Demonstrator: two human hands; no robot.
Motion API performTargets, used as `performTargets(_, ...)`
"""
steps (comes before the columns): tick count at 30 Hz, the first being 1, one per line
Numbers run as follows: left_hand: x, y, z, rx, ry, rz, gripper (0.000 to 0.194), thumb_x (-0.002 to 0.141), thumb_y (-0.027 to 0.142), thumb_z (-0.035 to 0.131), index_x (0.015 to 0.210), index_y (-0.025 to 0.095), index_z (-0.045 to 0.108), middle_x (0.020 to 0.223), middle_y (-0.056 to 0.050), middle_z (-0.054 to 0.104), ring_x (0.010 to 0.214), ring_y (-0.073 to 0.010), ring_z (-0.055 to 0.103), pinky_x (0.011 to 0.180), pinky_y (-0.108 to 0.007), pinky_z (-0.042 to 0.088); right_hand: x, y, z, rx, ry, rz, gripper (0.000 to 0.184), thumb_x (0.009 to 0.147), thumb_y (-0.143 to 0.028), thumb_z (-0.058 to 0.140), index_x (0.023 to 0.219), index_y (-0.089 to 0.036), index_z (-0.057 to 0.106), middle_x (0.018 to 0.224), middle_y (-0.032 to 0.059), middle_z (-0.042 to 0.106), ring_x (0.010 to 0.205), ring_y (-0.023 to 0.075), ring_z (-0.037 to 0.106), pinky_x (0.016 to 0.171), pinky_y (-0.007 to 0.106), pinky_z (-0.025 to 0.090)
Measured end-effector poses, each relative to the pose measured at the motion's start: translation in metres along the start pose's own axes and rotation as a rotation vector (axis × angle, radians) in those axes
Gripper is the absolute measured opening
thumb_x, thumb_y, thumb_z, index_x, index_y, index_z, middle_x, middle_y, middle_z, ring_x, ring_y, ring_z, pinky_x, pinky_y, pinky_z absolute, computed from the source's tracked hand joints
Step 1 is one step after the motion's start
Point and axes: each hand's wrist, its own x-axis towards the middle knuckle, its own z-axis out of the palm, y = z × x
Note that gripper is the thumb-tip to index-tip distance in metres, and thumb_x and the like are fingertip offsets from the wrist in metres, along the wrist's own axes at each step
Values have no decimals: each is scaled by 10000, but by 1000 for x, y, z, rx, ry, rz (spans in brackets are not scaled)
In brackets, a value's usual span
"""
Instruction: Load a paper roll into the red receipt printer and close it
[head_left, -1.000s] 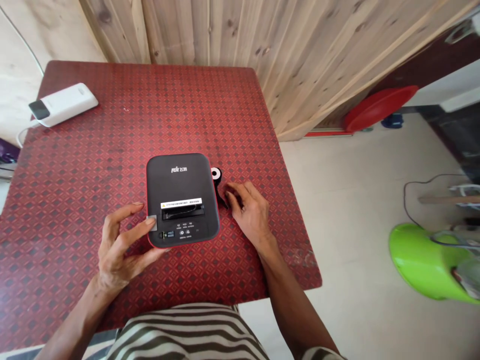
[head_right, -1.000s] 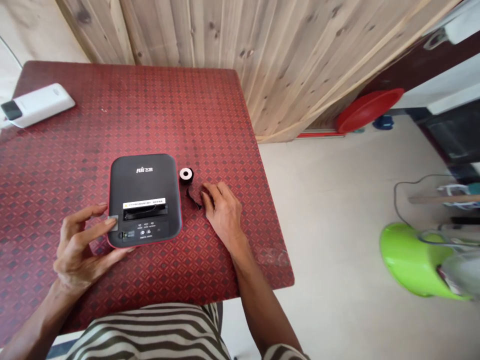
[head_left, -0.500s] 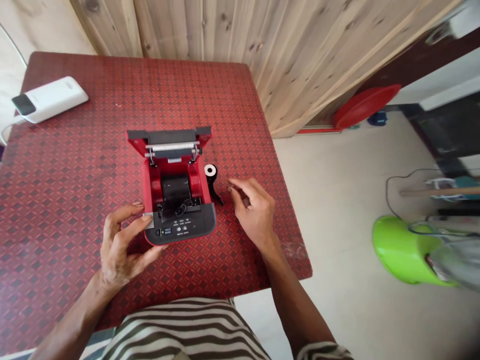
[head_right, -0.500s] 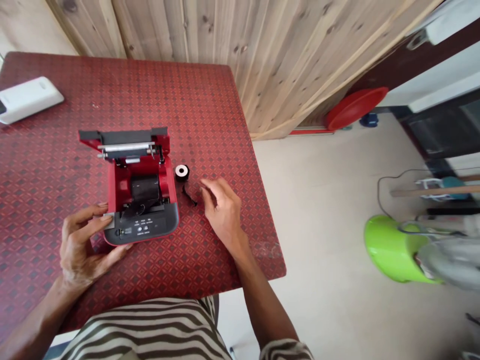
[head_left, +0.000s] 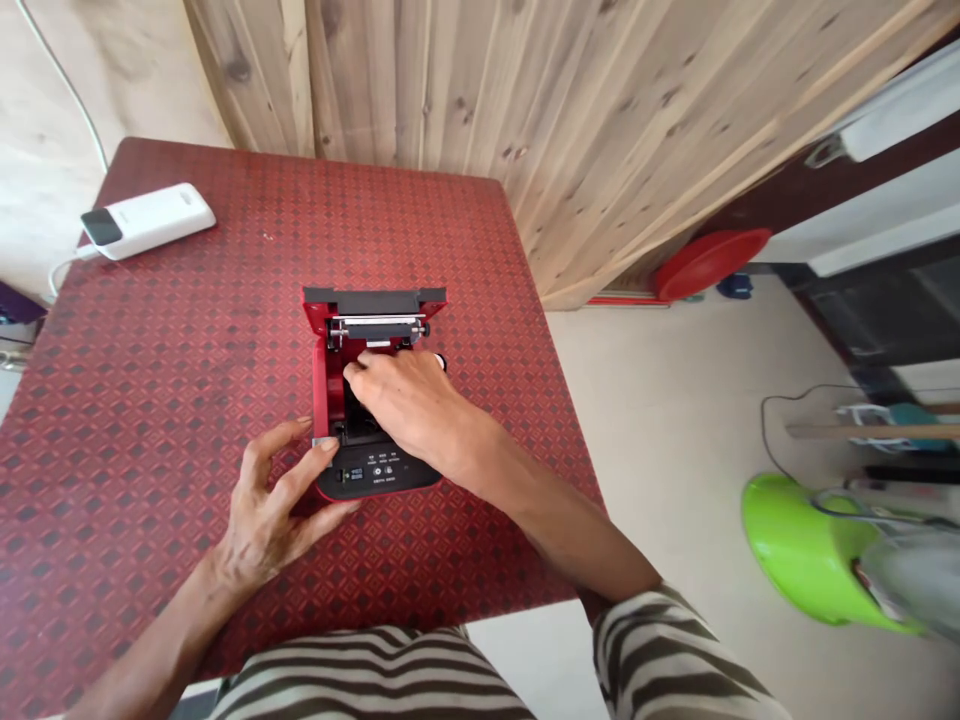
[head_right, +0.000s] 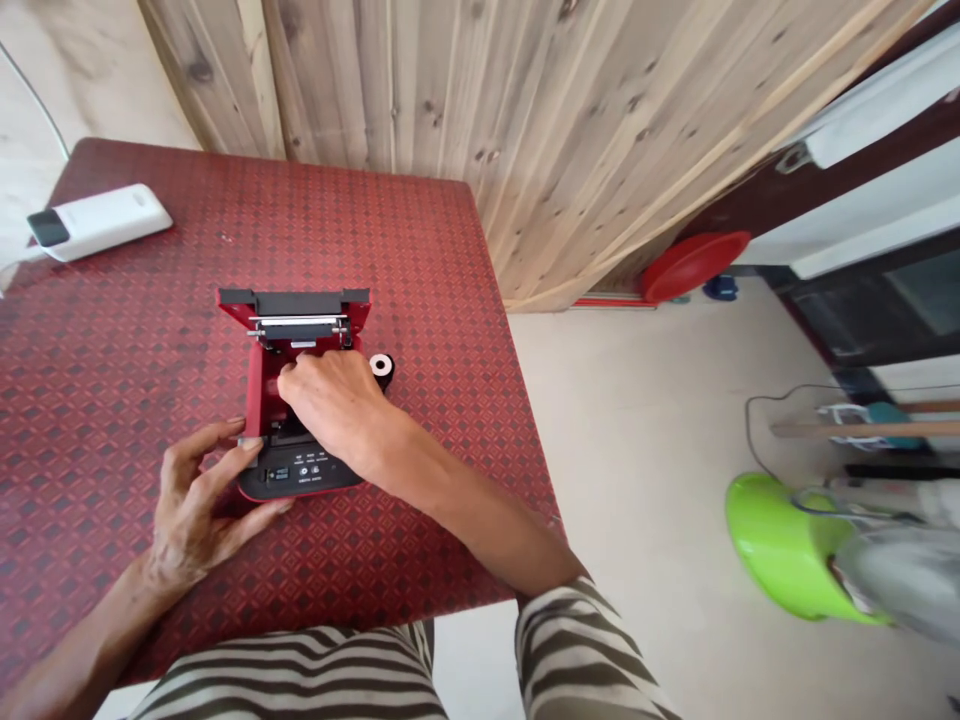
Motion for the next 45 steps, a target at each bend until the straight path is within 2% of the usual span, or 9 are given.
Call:
performTargets(5, -3, 1, 4, 22, -11, -24, 731, 850, 271, 831, 1502, 273, 503, 1405, -157, 547, 1245, -265, 621, 978, -378, 624, -20, -4, -7, 8, 109, 34, 232, 1019, -122, 538, 1192, -149, 690, 1084, 115, 760, 812, 235, 745, 647, 332, 520)
performTargets(10, -5, 1, 3, 6, -14, -41, 783, 854, 280, 827, 1543, 305, 454, 1503, -158, 504, 1305, -288, 614, 1007, -413, 628, -79, 6, -5, 345, 517, 73, 189, 993, -198, 650, 1175, -214, 699, 1088, 54, 757, 798, 178, 713, 620, 296, 531)
performTargets(14, -4, 1, 3, -18, -51, -25, 836, 869, 240, 806, 1591, 288, 388, 1612, -187, 434, 1369, -318, 595, 1014, -432, 634, -132, 24, 27, 823, 731, 212, 319, 886, -234, 803, 1182, -315, 715, 1152, 23, 720, 689, 129, 621, 555, 275, 512)
performTargets(17, -4, -1, 3, -17, -34, -11, 865, 842, 214, 832, 1588, 278, 398, 1619, -181, 449, 1374, -316, 600, 1024, -425, 630, -148, 26, 65, 1059, 775, 323, 282, 864, -218, 807, 1124, -304, 737, 1125, 36, 695, 890, 186, 681, 706, 315, 573)
performTargets(24, -1, -3, 2, -10, -1, 17, 894, 801, 208, 871, 1573, 276, 425, 1588, -172, 497, 1379, -315, 600, 1016, -423, 628, -120, 13, 125, 1068, 618, 355, 222, 895, -182, 712, 1112, -228, 727, 1060, 47, 761, 877, 176, 703, 798, 333, 577)
performTargets(33, 0, -4, 3, -32, -7, 16, 863, 801, 223, 872, 1553, 251, 451, 1578, -192, 496, 1365, -327, 605, 996, -427, 634, -142, 55, 89, 996, 478, 392, 144, 943, -312, 715, 1038, -231, 787, 903, 22, 792, 713, 154, 708, 661, 295, 560)
performTargets(36, -1, -4, 3, -29, -3, 19, 833, 811, 245, 867, 1540, 250, 463, 1583, -188, 489, 1359, -324, 608, 988, -426, 639, -117, 83, 85, 897, 637, 385, 160, 956, -296, 689, 1060, -233, 793, 1029, 46, 803, 884, 185, 740, 793, 339, 576)
performTargets(41, -1, -5, 2, -50, -13, 11, 812, 826, 237, 853, 1538, 251, 461, 1589, -181, 478, 1346, -299, 615, 976, -385, 642, -49, 100, 101, 857, 541, 189, 362, 884, -211, 753, 1245, -231, 738, 1163, 53, 787, 1022, 192, 717, 947, 380, 540)
performTargets(45, -2, -5, 3, -48, -31, -7, 788, 851, 259, 833, 1542, 269, 454, 1602, -169, 462, 1369, -299, 596, 987, -391, 644, -42, 98, 105, 923, 578, 205, 256, 895, -262, 746, 1149, -225, 751, 1102, 40, 789, 974, 190, 712, 901, 366, 547)
